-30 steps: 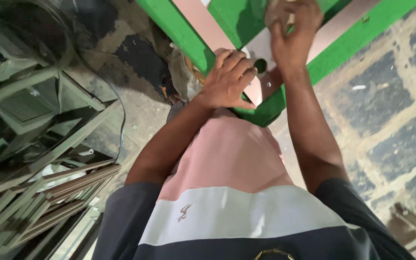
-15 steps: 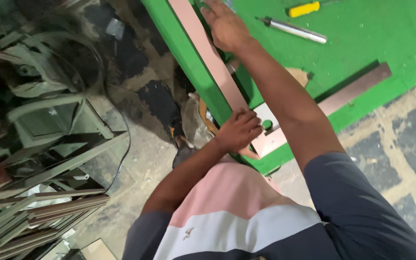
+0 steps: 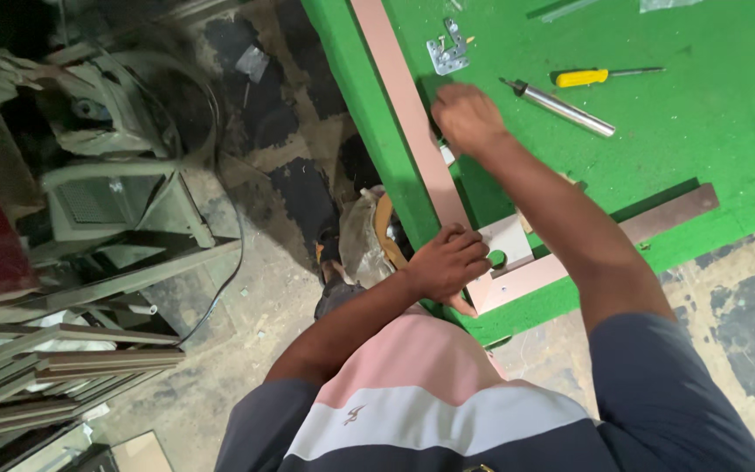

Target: The person assembles a rectangular frame using pink metal strips and a white square connector on a green workbench. They use a screwdriver to tighten screws into the connector, securing the metal pieces together.

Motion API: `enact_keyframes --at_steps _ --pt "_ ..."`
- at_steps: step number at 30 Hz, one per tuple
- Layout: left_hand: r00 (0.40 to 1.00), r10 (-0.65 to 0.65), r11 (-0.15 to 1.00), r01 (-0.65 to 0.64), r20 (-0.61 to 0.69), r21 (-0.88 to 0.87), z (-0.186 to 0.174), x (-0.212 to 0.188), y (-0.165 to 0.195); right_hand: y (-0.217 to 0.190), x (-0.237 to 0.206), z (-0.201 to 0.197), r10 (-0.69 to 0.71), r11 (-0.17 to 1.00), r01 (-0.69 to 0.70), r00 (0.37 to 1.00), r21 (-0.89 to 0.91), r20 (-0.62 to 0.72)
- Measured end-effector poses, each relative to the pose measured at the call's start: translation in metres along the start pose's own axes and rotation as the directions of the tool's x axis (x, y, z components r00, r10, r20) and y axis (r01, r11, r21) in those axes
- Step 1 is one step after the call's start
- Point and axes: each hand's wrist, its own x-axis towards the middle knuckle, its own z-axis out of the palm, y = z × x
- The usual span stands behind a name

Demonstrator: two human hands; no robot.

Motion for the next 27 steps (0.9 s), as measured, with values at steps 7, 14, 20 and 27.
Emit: enact_keyframes --at_steps 7,14,20,27 --pt "1.000 -0.029 0.999 0.029 -0.003 0.013 -0.002 -0.002 0.006 0.006 -0.084 0.004 0.303 0.953 -0.301 0.946 -0.037 0.119" --pt "0.999 -0.029 0.999 0.029 0.036 0.016 -0.012 0.003 0.012 0.006 -0.125 -0.003 0.472 0.875 -0.481 0.872 0.054 0.128" --pt "1.000 0.009 0.999 -0.010 0.025 0.035 -0.015 0.006 0.018 0.011 -0.116 -0.014 0.533 0.832 -0.549 0.831 0.077 0.161" --pt "0.998 0.038 0.998 -0.037 -0.041 0.042 -0.008 0.002 0.018 0.008 -0.114 -0.025 0.670 0.689 -0.682 0.728 0.244 0.143"
